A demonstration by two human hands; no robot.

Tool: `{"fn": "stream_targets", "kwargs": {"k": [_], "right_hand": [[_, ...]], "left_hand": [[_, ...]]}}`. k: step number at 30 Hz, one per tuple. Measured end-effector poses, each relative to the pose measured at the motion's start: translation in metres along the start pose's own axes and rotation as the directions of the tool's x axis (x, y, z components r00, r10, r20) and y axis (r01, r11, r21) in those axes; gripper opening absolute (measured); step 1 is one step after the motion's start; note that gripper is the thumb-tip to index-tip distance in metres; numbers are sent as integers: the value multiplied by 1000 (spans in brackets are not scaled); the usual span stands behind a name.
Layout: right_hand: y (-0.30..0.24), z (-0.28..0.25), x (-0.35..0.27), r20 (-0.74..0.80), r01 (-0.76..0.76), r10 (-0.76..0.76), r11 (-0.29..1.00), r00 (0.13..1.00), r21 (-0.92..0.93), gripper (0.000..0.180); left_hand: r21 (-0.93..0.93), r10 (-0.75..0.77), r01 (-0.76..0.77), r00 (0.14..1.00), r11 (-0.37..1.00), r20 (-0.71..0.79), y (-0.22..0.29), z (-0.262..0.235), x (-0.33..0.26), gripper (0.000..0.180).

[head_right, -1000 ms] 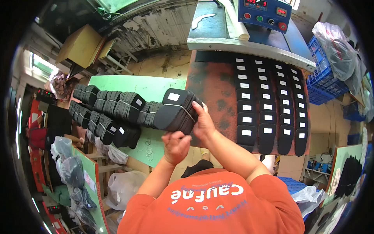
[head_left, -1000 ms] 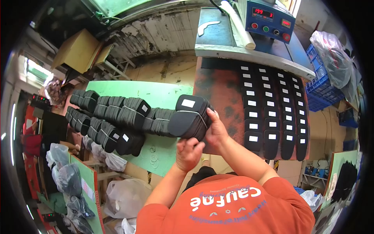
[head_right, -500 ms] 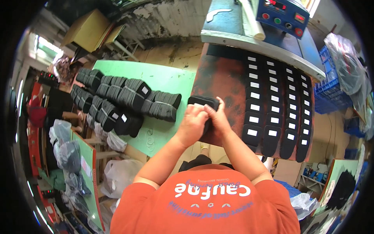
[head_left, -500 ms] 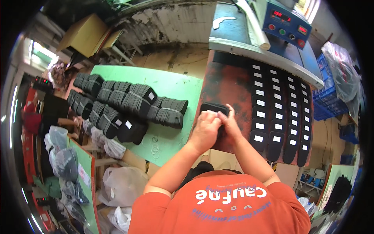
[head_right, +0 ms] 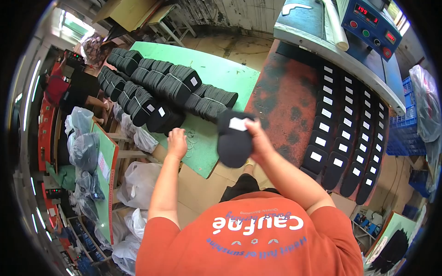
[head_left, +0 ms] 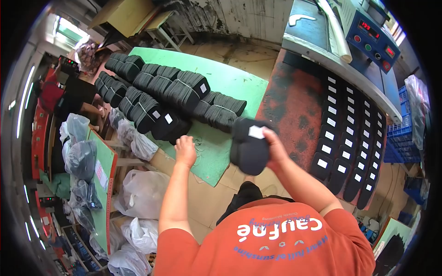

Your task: The worker is arranging and sorting black shoe components into organized stacks on a work surface in a manufacturing facility.

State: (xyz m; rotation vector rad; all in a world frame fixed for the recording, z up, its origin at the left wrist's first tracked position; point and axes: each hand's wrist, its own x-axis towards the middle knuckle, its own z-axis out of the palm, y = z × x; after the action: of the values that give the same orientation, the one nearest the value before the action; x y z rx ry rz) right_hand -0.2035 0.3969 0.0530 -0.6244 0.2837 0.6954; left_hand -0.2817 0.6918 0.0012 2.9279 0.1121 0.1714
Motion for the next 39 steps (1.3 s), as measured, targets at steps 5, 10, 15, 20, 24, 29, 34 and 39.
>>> {"fn": "stream_targets", "kwargs": {"k": [5, 10, 15, 20, 24, 29, 34, 39], "right_hand": [[75, 37, 26, -61, -113, 108, 990, 992, -80, 75], [127, 31, 65, -35, -93, 86, 955, 996, -282, 83], [112, 52, 50, -89, -177, 163, 965, 983, -191, 75], [93, 54, 30, 65, 127, -114, 959, 991, -254, 84], [31, 42, 3, 180, 256, -216, 938, 960, -234, 82], [-37, 4, -22, 161, 154, -182, 973, 970, 173, 42], [-79, -43, -43, -68, 405, -403, 866, 912, 293, 39], [-119, -78, -65, -176, 530, -509, 724, 842, 442, 43]], "left_hand": [[-698, -415, 290, 910, 655, -12, 40, -31, -14, 26], [-870, -419, 407, 867, 278, 272, 64, -29, -22, 38], [-479, -512, 444, 859, 757, -14, 94, -40, -24, 50], [-865, -505, 247, 863, 436, -8, 113, -68, -15, 40], [-998, -268, 52, 961, -44, 62, 139, -84, 15, 35], [-500, 74, -175, 974, 848, -214, 207, -59, 64, 44], [-458, 237, -449, 862, 767, -448, 292, -32, 101, 27], [-937, 70, 59, 994, 344, 88, 307, 34, 205, 15]]}}
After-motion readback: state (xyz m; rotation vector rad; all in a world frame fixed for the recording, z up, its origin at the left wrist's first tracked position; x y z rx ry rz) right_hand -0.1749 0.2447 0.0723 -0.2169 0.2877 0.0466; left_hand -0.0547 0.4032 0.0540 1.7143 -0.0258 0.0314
